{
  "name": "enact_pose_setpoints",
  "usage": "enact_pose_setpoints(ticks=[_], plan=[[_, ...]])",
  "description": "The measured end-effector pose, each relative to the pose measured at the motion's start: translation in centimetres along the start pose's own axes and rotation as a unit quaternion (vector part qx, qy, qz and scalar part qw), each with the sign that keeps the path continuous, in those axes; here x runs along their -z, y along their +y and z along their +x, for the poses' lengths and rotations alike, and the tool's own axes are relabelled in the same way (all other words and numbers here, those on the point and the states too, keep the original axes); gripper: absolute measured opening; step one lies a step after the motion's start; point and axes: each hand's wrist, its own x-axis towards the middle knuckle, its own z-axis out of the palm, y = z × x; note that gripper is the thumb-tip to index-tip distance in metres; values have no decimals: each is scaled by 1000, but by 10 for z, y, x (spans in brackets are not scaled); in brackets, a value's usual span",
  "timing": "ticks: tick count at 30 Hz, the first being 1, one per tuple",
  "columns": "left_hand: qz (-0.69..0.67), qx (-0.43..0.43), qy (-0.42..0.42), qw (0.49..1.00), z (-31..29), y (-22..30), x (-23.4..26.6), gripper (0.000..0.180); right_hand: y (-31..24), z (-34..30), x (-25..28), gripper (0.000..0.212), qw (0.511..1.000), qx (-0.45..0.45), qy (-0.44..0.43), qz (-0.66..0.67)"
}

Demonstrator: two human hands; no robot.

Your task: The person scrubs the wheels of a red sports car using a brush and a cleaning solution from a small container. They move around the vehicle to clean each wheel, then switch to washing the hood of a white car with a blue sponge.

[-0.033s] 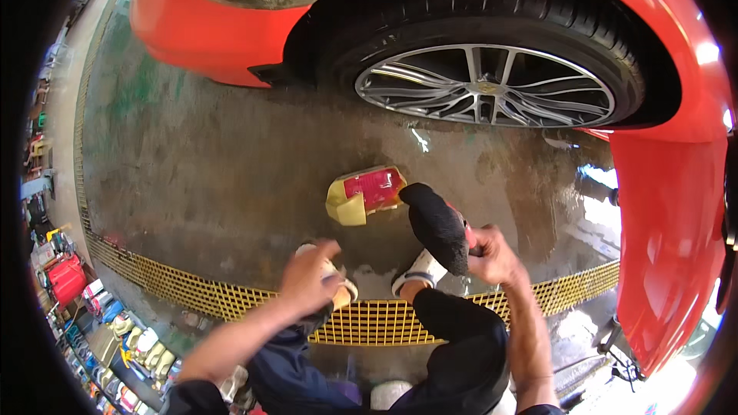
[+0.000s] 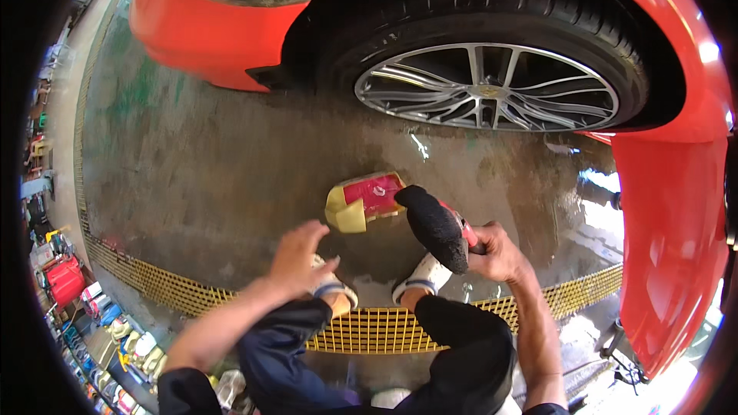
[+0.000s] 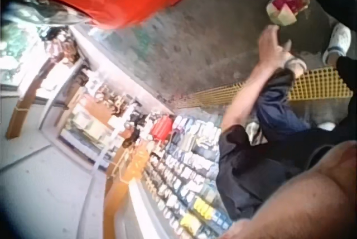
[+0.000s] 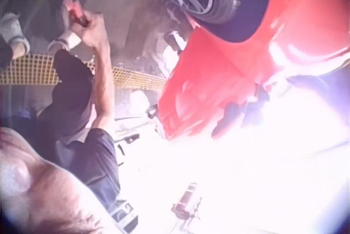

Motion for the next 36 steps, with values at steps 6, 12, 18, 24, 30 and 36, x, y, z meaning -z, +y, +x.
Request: enact_pose_setpoints(ticks=[6, 12, 18, 24, 30, 36], plan=[[12, -271, -53, 961, 103, -100, -19, 87, 94, 100, 12, 12, 995, -38, -85, -44], [-32, -269, -41, 962, 123, -127, -98, 48, 168, 147, -3, 9, 989, -48, -118, -77], [1, -230, -15, 973, 116, -121, -94, 46, 128, 120, -11, 26, 992, -66, -71, 76], [-58, -163, -118, 978, 108, -121, -91, 66, 83, 109, -15, 68, 960, 216, -24, 175], [-78, -169, -109, 976, 94, -133, -86, 66, 38, 99, -35, 69, 939, 308, -21, 154], [-91, -182, -130, 970, 77, -152, -77, 68, 6, 95, -53, 56, 931, 337, 84, 113]])
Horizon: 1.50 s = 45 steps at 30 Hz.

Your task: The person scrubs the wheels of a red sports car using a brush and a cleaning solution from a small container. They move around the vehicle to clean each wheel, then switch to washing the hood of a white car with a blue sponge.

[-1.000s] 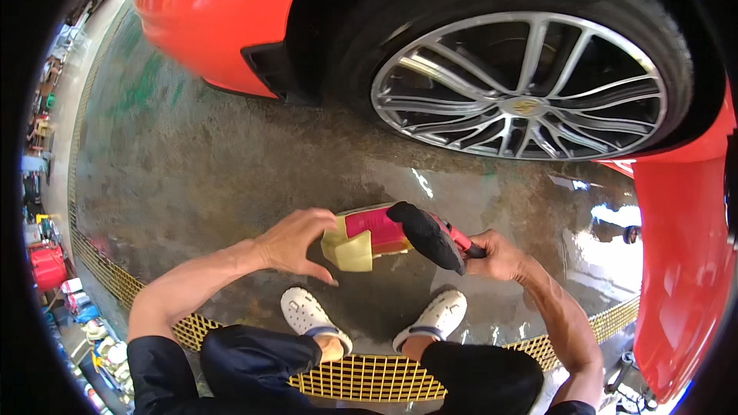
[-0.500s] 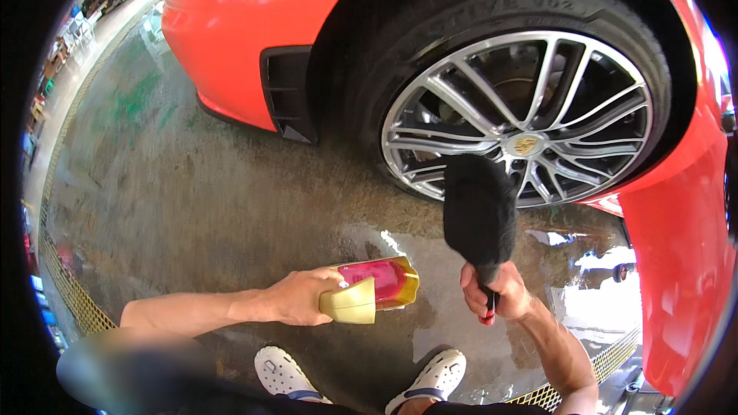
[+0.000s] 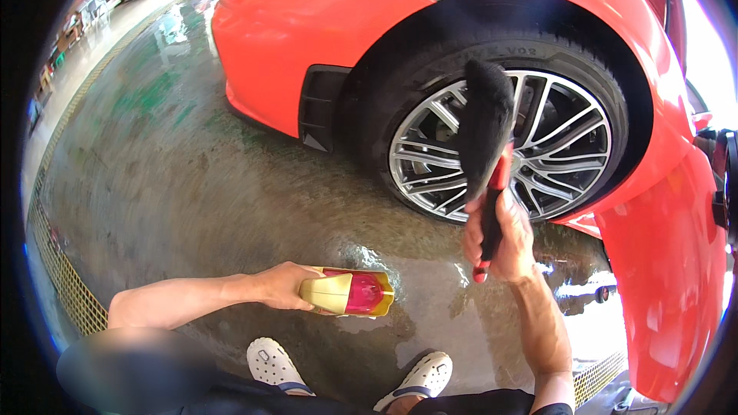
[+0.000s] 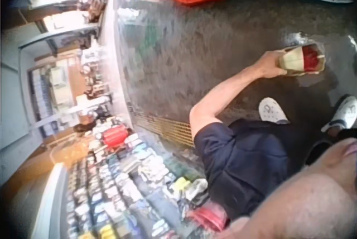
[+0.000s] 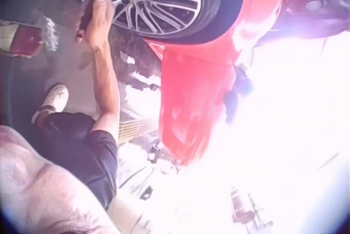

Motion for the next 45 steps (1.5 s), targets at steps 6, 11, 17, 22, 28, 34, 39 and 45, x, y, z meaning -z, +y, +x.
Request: enact_pose_setpoints(ticks=[6, 11, 17, 22, 28, 34, 39, 45], plan=[[49, -17, 7, 999, -15, -5, -2, 65, -39, 32, -12, 44, 918, 116, 258, -277], [69, -9, -24, 997, -16, -1, 6, 70, -44, 79, 6, 47, 818, 180, 380, -392], [24, -4, -67, 997, -12, -6, 13, 71, 31, 117, -59, 43, 763, 106, 329, -546], [34, -29, -57, 997, -6, -10, 6, 72, 188, 121, -41, 41, 599, 119, 83, -787], [11, -51, -34, 998, -12, -20, 2, 67, 159, 105, -46, 39, 597, 122, 45, -791], [9, 23, -54, 998, -13, -24, -1, 79, 8, 91, -31, 39, 610, 212, 238, -725], [-14, 58, -55, 997, -9, 10, 6, 77, -81, 52, 55, 43, 627, 147, 401, -651], [-3, 93, -17, 996, -15, 20, -1, 77, -67, -26, 226, 26, 517, 171, 412, -730]])
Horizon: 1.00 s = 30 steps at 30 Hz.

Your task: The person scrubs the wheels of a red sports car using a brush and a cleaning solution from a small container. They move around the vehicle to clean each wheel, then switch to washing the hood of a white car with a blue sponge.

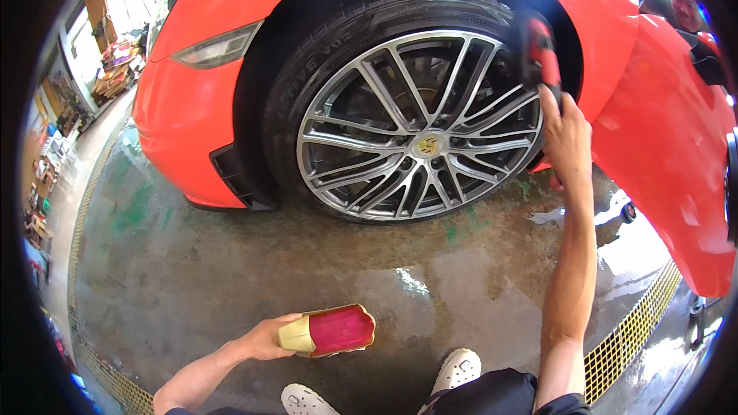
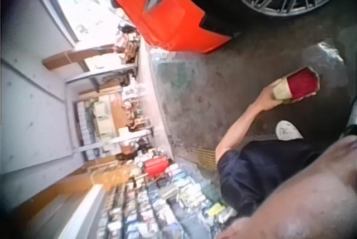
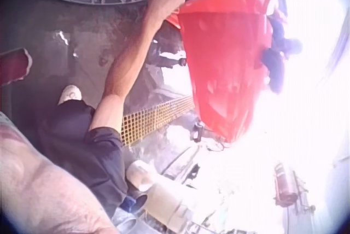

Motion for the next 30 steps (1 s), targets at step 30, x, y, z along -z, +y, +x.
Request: enact_pose_setpoints(ticks=[30], plan=[[54, 193, 92, 975, 2, 5, -29, 78, 120, -65, -109, 42, 964, -44, 247, 87]])
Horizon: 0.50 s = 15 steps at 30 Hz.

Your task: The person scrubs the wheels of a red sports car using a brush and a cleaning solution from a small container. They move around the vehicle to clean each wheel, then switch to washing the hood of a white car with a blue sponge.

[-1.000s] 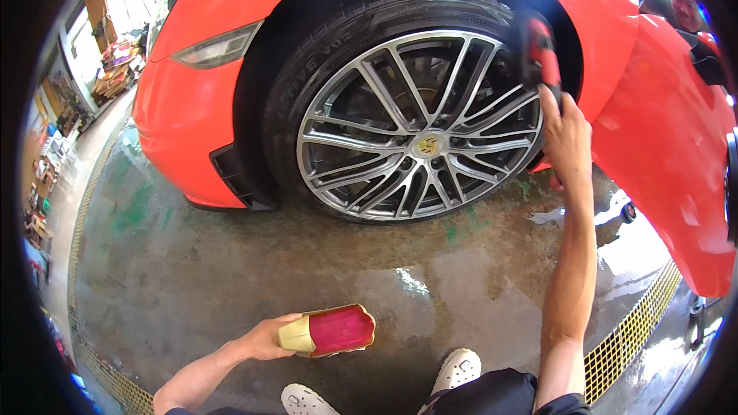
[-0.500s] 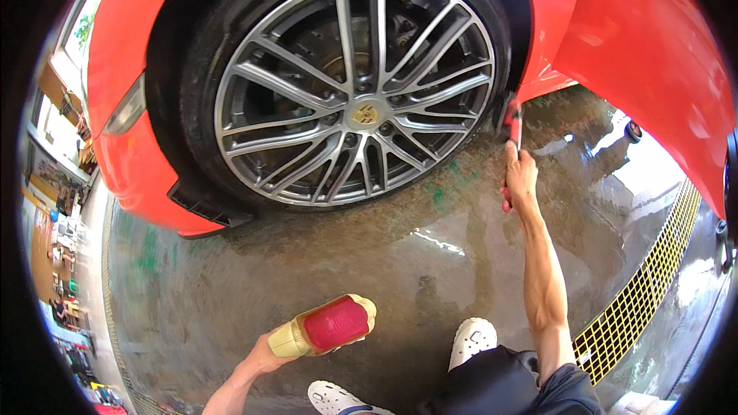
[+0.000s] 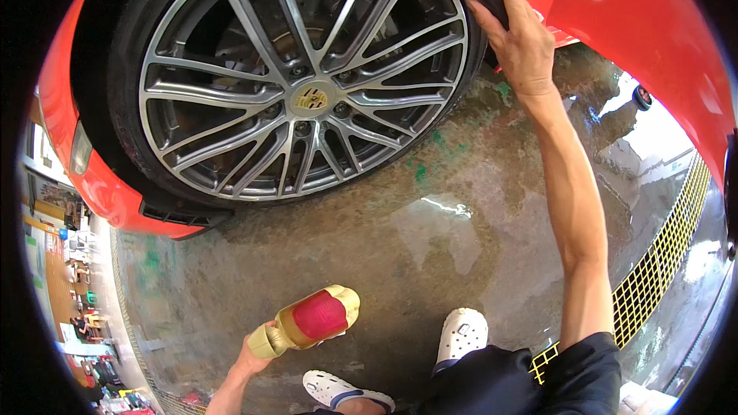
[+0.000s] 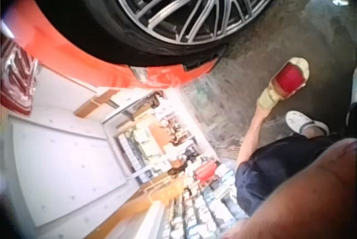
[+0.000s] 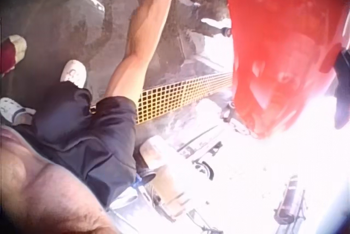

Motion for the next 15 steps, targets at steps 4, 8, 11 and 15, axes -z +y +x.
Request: enact_pose_setpoints(ticks=[4, 8, 11, 15], plan=[[-25, 1, 9, 1000, -6, -16, -1, 80, 6, -70, -12, 41, 990, -135, -5, 27], [-15, 7, -13, 1000, 2, 1, 0, 80, -3, -161, -10, 41, 960, -274, -50, 13], [-8, 12, -13, 1000, 3, 21, 1, 79, -34, -217, 1, 38, 923, -369, -109, 15], [-39, 8, 4, 999, 0, 14, 3, 73, -59, -272, 28, 35, 854, -463, -234, 37]])
